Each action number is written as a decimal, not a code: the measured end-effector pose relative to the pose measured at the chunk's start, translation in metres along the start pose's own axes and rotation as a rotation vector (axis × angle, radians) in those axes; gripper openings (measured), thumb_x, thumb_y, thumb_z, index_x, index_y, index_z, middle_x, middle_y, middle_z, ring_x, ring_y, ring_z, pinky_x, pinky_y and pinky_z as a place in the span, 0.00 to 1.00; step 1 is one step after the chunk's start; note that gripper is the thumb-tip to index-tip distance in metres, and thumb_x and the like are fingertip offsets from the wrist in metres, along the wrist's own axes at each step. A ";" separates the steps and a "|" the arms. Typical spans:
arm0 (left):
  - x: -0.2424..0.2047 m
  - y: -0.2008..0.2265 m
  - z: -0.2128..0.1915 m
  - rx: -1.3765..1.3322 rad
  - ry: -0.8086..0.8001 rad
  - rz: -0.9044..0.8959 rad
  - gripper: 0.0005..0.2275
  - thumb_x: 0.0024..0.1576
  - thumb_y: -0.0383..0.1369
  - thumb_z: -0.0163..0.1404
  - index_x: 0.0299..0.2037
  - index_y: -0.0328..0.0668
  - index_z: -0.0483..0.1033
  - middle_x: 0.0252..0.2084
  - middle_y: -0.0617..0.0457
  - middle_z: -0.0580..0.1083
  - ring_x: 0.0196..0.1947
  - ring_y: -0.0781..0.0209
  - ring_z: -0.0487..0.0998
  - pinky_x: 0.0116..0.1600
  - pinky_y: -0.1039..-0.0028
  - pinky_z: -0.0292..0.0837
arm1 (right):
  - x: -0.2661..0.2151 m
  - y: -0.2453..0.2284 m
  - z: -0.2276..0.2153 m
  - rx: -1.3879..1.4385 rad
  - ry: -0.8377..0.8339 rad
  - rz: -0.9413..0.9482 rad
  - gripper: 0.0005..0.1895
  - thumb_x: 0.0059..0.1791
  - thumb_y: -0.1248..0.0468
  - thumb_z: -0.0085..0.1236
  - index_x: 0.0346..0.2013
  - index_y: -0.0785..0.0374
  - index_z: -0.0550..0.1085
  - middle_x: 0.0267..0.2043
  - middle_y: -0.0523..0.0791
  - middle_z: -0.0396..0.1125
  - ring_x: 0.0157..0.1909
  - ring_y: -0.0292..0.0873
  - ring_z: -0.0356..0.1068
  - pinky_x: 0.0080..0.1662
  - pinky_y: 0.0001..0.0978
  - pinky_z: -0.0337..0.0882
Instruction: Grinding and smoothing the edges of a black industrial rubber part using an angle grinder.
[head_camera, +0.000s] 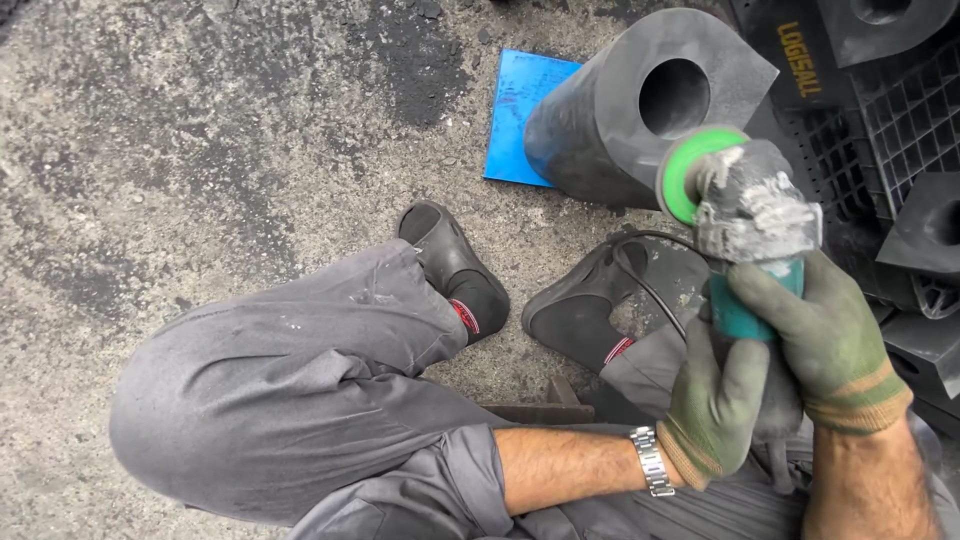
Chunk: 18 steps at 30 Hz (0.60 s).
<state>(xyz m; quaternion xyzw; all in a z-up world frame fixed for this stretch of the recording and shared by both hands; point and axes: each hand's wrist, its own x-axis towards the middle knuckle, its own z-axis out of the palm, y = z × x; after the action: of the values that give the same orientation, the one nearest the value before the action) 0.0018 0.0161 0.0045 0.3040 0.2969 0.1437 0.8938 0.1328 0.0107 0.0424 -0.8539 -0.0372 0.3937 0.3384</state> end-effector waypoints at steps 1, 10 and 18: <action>0.003 -0.001 -0.003 -0.002 0.017 0.082 0.24 0.72 0.43 0.38 0.69 0.28 0.55 0.59 0.43 0.67 0.58 0.60 0.69 0.63 0.69 0.67 | 0.006 -0.003 0.003 -0.046 -0.041 -0.031 0.27 0.49 0.51 0.58 0.53 0.70 0.74 0.45 0.48 0.73 0.43 0.38 0.71 0.47 0.32 0.71; 0.007 -0.006 -0.001 -0.062 0.084 0.053 0.24 0.73 0.44 0.38 0.66 0.26 0.56 0.54 0.41 0.70 0.55 0.58 0.71 0.60 0.68 0.69 | 0.000 -0.030 0.010 -0.241 -0.014 -0.006 0.26 0.47 0.53 0.59 0.52 0.69 0.74 0.44 0.49 0.75 0.43 0.40 0.73 0.46 0.34 0.72; 0.021 0.013 -0.005 -0.005 0.034 0.004 0.25 0.70 0.44 0.37 0.68 0.29 0.56 0.55 0.42 0.71 0.55 0.57 0.73 0.58 0.69 0.70 | 0.009 -0.036 0.019 0.061 -0.054 0.008 0.27 0.49 0.54 0.59 0.56 0.70 0.72 0.43 0.48 0.72 0.40 0.40 0.72 0.44 0.35 0.73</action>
<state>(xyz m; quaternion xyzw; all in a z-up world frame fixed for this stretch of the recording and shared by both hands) 0.0139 0.0379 0.0001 0.2998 0.3113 0.1513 0.8890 0.1331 0.0518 0.0501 -0.8324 -0.0309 0.4187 0.3616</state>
